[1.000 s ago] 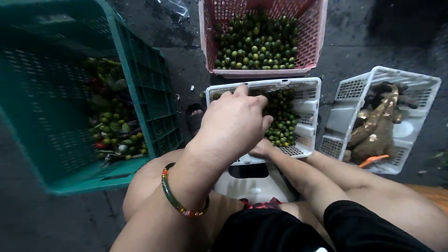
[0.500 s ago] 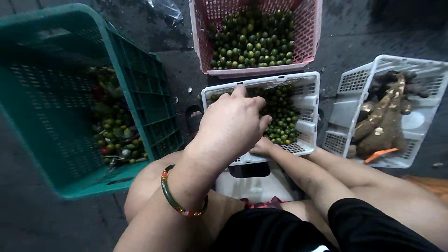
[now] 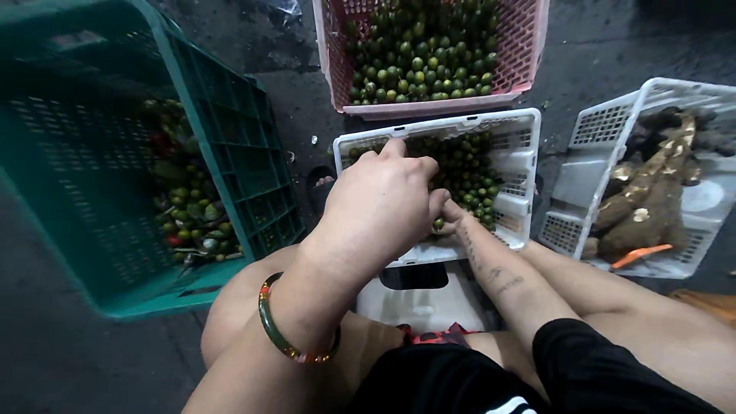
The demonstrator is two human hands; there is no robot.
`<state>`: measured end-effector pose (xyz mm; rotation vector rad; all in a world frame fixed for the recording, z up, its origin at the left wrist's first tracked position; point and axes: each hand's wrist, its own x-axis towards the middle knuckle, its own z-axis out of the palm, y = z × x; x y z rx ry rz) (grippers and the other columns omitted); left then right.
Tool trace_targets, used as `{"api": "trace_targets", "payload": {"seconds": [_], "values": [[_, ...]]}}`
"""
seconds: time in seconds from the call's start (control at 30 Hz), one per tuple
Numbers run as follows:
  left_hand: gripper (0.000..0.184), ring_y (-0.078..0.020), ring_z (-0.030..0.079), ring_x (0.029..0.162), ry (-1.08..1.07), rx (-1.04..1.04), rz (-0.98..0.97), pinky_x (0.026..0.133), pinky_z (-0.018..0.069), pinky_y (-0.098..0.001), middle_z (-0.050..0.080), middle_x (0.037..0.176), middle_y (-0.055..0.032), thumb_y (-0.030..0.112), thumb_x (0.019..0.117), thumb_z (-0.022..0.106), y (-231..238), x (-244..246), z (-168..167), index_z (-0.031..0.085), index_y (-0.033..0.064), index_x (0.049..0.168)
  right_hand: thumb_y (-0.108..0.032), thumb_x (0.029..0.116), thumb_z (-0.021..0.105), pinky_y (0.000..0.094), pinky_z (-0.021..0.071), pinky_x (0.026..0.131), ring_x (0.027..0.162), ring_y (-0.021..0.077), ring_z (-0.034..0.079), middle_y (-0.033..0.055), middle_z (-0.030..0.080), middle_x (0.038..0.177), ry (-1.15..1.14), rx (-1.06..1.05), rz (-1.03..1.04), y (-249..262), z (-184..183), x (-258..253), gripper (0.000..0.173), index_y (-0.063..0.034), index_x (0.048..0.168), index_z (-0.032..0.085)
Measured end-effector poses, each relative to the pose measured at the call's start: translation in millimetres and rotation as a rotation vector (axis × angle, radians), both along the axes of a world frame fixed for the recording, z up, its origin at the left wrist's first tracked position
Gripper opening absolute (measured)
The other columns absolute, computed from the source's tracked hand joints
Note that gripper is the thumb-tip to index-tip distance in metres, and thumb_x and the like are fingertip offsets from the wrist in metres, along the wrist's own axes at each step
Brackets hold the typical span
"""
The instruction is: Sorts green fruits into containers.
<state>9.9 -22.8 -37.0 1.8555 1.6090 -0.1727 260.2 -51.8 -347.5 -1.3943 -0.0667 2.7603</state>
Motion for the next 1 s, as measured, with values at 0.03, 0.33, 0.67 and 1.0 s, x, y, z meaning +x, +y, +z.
{"api": "trace_targets", "payload": {"seconds": [0.03, 0.33, 0.67, 1.0], "values": [[0.037, -0.0289, 0.065, 0.101, -0.016, 0.018, 0.015, 0.076, 0.0552, -0.0482, 0.065, 0.120, -0.0081, 0.051, 0.1019, 0.056, 1.0, -2.4, 0.7, 0.071, 0.0287, 0.127, -0.061, 0.0913, 0.053, 0.0386, 0.0621, 0.068, 0.084, 0.0214, 0.073, 0.0069, 0.075, 0.103, 0.077, -0.001, -0.088, -0.8, 6.7, -5.1, 0.051, -0.0217, 0.120, 0.068], [0.036, -0.0238, 0.067, 0.105, -0.035, 0.054, 0.303, 0.084, 0.0548, -0.0503, 0.067, 0.119, -0.0054, 0.043, 0.1038, 0.054, 20.1, -25.1, 8.1, 0.065, 0.0264, 0.134, -0.063, 0.0920, 0.054, 0.0521, 0.0628, 0.078, 0.107, 0.0387, 0.071, 0.0165, 0.067, 0.134, 0.490, 0.020, -0.295, -4.6, 52.2, -42.4, 0.055, -0.0230, 0.126, 0.072], [0.019, -0.0237, 0.068, 0.098, -0.126, -0.003, -0.129, 0.083, 0.0583, -0.0509, 0.069, 0.106, -0.0037, 0.029, 0.0964, 0.069, -23.8, -17.2, -24.2, 0.073, 0.0209, 0.112, -0.058, 0.0955, 0.053, 0.0489, 0.0620, 0.083, 0.097, 0.0267, 0.072, 0.0100, 0.073, 0.111, 0.455, 0.116, -0.598, -7.2, 173.0, -64.5, 0.051, -0.0222, 0.128, 0.071], [0.028, -0.0256, 0.065, 0.099, -0.177, 0.251, -0.380, 0.082, 0.0552, -0.0463, 0.066, 0.108, -0.0054, 0.024, 0.0848, 0.082, -38.7, -4.8, -27.5, 0.074, 0.0255, 0.112, -0.052, 0.0999, 0.050, 0.0443, 0.0611, 0.086, 0.099, 0.0256, 0.071, 0.0129, 0.070, 0.117, 0.624, 0.103, -0.708, -36.6, 214.2, -61.1, 0.053, -0.0167, 0.136, 0.064]]}}
